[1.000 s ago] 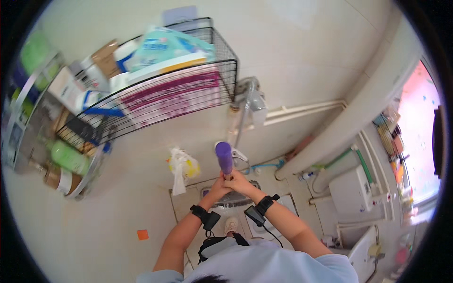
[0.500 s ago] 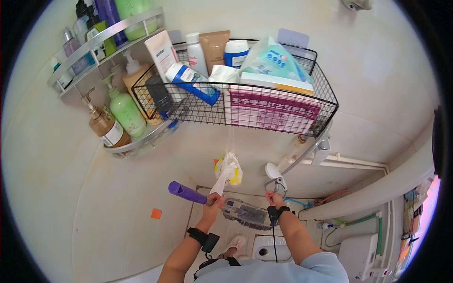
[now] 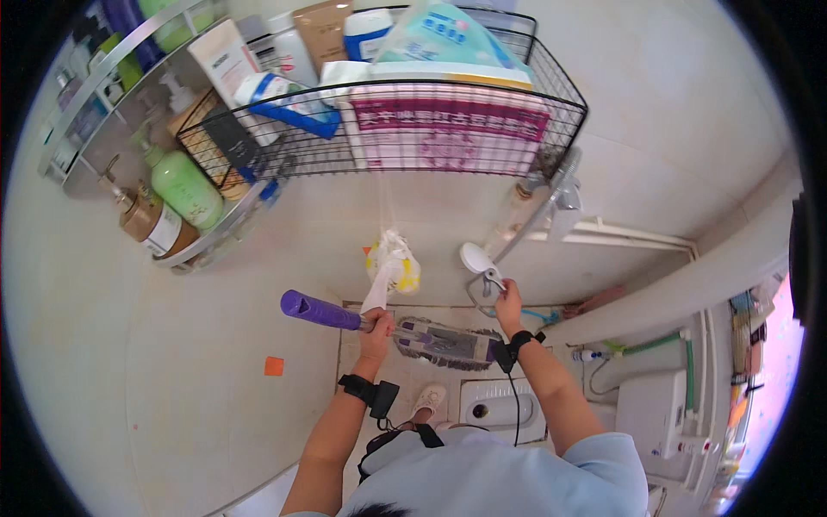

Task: The person wets a mop under a showerhead, mops the bathroom floor, and then mops the living room, bedroom, and balcony floors, moving a stool and a box to reach the surface.

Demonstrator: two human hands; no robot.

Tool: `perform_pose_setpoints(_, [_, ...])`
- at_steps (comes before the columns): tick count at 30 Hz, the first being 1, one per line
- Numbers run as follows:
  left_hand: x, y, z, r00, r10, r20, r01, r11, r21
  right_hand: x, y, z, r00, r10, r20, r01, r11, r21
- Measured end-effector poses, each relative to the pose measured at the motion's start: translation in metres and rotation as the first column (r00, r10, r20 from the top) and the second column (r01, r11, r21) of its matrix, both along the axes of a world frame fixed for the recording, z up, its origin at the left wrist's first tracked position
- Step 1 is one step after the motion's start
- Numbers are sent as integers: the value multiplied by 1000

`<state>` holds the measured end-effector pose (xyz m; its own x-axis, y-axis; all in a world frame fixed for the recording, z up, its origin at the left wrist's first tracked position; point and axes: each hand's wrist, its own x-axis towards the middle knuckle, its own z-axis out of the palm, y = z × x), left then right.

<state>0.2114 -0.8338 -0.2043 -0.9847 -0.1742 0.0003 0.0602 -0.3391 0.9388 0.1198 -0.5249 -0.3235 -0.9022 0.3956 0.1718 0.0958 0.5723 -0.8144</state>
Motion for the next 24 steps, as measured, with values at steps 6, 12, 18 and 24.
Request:
perform_pose_setpoints(6, [-5,25,5,1000,-24,3,24,999,-41,12,27,43,892,414,179,-435,895,96])
perform_pose_setpoints(12, [10,42,5,995,-52,-90,49,998,-38,-5,28,54,849,525,51,-484,736,474])
perform_pose_setpoints(18, [35,43,8,998,64,-28,-65,997,-37,-17,18,55,859,450,242,-508,700,502])
perform_pose_setpoints(24, [61,31,6,991,-19,-132,5,994,-106,-38,22,59,834,499,236,-507,524,684])
